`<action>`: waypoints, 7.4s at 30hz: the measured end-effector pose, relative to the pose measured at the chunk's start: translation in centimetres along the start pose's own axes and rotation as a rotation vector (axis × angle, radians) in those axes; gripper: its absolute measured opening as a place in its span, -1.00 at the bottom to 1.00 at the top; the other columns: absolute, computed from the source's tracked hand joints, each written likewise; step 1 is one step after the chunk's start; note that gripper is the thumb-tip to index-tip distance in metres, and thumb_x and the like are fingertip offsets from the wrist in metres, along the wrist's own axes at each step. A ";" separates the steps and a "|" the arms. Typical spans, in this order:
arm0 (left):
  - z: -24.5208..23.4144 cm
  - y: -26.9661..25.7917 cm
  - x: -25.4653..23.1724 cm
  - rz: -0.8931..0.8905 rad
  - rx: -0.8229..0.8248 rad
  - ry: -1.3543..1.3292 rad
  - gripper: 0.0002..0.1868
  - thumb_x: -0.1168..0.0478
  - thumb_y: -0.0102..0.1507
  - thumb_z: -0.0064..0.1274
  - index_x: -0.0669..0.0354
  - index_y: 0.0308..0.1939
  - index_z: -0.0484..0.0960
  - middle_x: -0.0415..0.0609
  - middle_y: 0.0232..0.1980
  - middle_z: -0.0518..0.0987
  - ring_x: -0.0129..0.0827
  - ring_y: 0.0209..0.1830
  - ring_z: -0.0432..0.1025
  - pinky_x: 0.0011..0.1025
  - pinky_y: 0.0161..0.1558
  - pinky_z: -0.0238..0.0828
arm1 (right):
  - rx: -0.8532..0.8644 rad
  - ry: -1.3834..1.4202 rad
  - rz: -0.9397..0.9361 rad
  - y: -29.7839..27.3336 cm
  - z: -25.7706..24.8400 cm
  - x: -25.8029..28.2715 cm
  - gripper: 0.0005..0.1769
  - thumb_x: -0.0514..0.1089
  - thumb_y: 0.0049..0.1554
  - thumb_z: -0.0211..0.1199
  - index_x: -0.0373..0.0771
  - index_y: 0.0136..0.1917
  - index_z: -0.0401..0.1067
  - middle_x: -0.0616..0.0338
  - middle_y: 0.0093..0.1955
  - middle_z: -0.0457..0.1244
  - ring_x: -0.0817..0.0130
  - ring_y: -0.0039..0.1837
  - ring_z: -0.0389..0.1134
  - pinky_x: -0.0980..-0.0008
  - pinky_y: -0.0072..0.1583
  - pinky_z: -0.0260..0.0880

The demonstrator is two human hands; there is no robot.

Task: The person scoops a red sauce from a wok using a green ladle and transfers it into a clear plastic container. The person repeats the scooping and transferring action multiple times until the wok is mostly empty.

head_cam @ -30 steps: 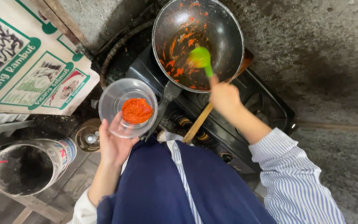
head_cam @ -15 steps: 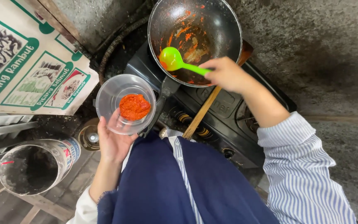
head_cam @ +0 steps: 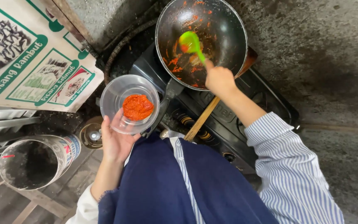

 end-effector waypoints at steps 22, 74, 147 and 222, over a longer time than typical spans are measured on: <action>-0.7 0.7 0.4 0.008 0.027 0.033 -0.23 -0.34 0.30 -0.25 0.07 0.42 0.26 0.02 0.30 0.39 -0.04 0.25 0.39 0.11 -0.02 0.51 | 0.132 -0.044 0.145 -1.9 1.3 -2.6 -0.65 -0.18 0.18 0.12 -0.25 0.24 0.39 -0.24 -0.21 0.40 -0.19 -0.12 0.51 -0.12 -0.08 0.54; 8.5 2.4 -2.7 0.343 0.259 0.293 -0.23 -0.20 0.40 -0.18 0.36 0.44 0.11 0.41 0.33 0.15 0.35 0.33 0.30 0.24 0.26 0.35 | -0.410 0.417 -0.249 -14.8 -8.4 5.1 -0.70 -0.21 0.15 0.29 -0.04 0.16 0.57 0.23 -0.24 0.39 0.30 -0.26 0.47 0.42 -0.17 0.49; -0.5 0.7 -1.6 0.015 -0.057 0.030 -0.25 -0.37 0.28 -0.19 0.02 0.36 0.22 0.22 0.52 0.16 0.31 0.57 0.03 0.58 0.28 -0.19 | 0.011 0.108 0.002 -2.1 1.2 1.4 -0.65 -0.13 0.20 0.13 -0.14 0.26 0.38 -0.13 -0.19 0.42 -0.12 -0.12 0.52 -0.07 -0.06 0.52; 9.1 3.6 -2.4 0.288 0.218 0.259 -0.29 -0.17 0.38 -0.08 0.20 0.44 0.16 0.37 0.45 0.18 0.28 0.41 0.23 0.23 0.29 0.30 | -0.378 1.008 0.234 -10.6 -8.0 -2.5 -0.65 -0.27 0.29 0.17 -0.33 0.34 0.42 0.14 -0.39 0.25 0.38 -0.40 0.23 0.44 -0.29 0.26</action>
Point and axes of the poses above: each hand's wrist, its own y-axis towards the middle knuckle, its own z-axis out of the palm, x = y × z, the point moved 7 cm from there along y, towards the middle knuckle
